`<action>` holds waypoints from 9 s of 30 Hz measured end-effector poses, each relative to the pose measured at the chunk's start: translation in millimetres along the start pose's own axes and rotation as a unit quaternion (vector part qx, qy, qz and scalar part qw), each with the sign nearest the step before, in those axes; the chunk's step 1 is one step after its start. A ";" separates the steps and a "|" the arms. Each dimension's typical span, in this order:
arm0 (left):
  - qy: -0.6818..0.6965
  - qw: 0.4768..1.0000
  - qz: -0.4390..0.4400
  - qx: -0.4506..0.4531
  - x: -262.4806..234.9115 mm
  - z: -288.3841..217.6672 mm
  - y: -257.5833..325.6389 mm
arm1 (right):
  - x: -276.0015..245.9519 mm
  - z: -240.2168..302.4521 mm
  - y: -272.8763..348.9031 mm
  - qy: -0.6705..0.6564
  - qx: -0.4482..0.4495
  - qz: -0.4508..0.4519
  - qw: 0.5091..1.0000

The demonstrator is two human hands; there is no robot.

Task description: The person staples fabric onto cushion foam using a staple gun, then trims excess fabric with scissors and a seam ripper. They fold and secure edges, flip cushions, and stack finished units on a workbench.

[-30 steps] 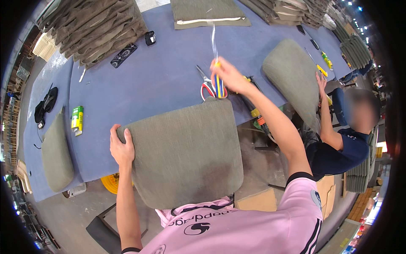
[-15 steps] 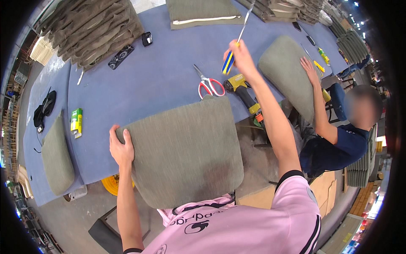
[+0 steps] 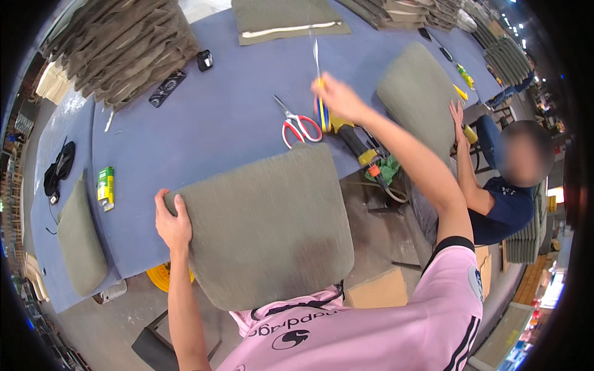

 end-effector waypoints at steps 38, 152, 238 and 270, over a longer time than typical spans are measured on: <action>0.004 1.000 0.002 -0.018 -5.6 4.0 -6.2 | -28.1 72.2 -24.6 -0.262 0.086 -0.149 0.950; 0.239 0.962 0.081 -0.103 -84.3 28.2 -19.9 | 7.5 192.5 153.2 -0.181 0.065 -0.069 0.979; 0.685 0.594 0.342 0.248 -162.2 -643.0 116.5 | -114.1 -88.3 140.3 -0.277 0.262 -0.010 0.924; 0.033 0.789 0.322 -0.523 197.1 -92.7 153.4 | -65.6 -423.4 -311.8 -0.481 0.363 -0.047 0.797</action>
Point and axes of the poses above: each hand's wrist, its own y-axis away from the middle knuckle, its own x-axis out of the palm, z = x × y, the point moved 8 cm from there along -y, towards the middle knuckle, and after that the axes turned 14 degrees about -x, right-handed, at the moved point
